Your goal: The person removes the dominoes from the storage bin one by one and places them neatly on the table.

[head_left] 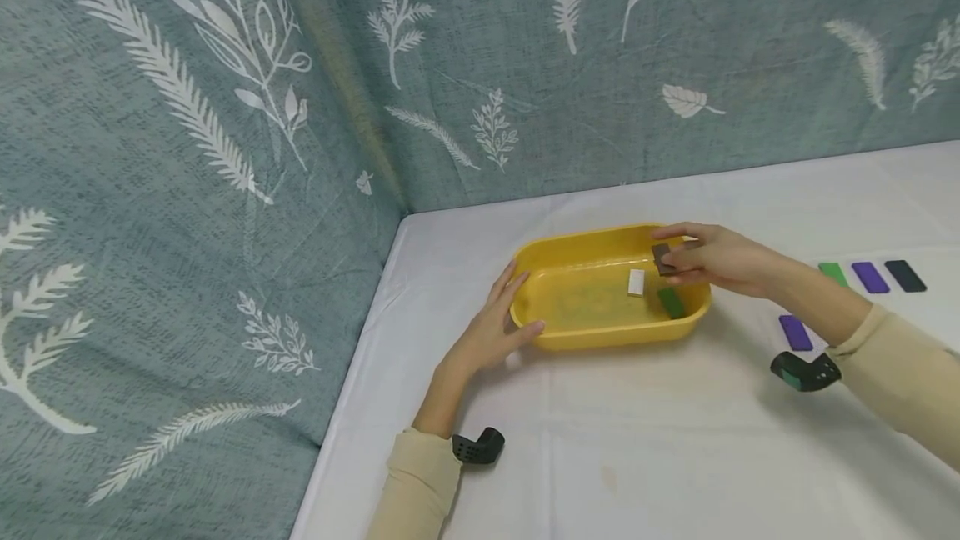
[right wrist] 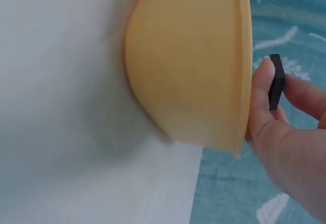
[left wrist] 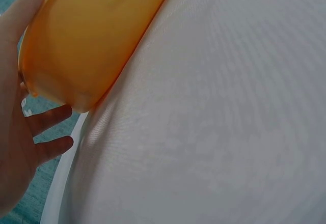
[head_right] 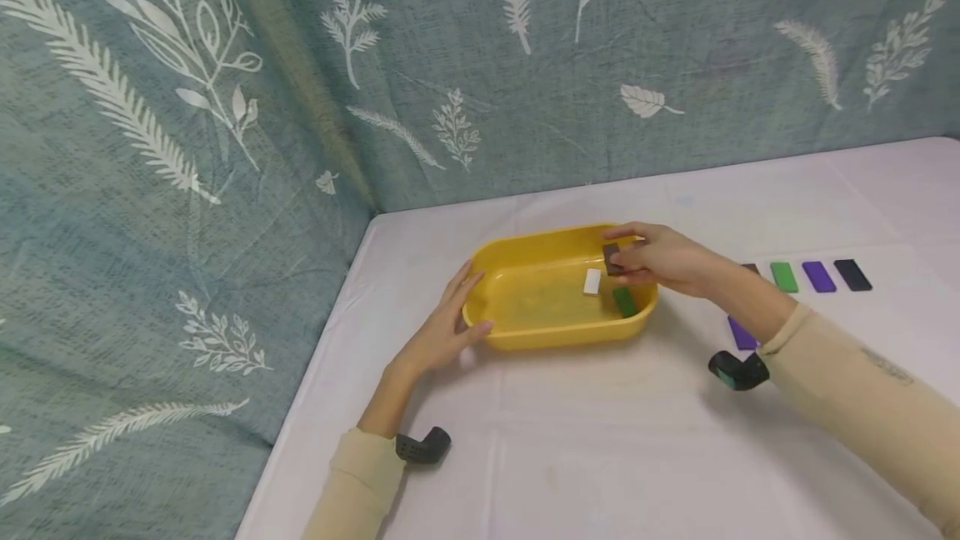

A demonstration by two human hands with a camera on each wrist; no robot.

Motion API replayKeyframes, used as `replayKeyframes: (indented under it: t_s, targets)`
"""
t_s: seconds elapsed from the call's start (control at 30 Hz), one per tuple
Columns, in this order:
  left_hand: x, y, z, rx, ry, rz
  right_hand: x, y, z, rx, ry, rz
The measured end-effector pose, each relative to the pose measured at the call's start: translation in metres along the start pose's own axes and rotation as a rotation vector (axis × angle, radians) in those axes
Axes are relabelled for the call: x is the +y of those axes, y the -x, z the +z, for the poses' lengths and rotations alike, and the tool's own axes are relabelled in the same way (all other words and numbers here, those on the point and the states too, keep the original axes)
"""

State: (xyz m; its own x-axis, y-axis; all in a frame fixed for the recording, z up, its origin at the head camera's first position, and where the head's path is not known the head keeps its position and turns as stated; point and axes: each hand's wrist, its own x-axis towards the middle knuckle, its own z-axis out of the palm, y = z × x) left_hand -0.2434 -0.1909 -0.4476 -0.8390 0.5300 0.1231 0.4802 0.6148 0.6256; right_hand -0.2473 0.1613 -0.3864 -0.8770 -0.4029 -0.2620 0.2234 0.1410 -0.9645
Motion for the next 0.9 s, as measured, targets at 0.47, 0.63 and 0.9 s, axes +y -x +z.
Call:
replayKeyframes:
  t_s: [0.47,0.63,0.9]
  targets:
    - [0.0,-0.003,-0.003,0.008,0.01,0.014,0.016,0.034,-0.042,0.075,0.059,0.024]
    - [0.0,-0.003,-0.004,0.008,0.019,0.007,0.028,0.046,-0.058,0.097,0.092,0.036]
    - [0.001,-0.002,-0.004,0.016,0.015,0.01,0.049,0.066,-0.083,0.141,0.2,0.078]
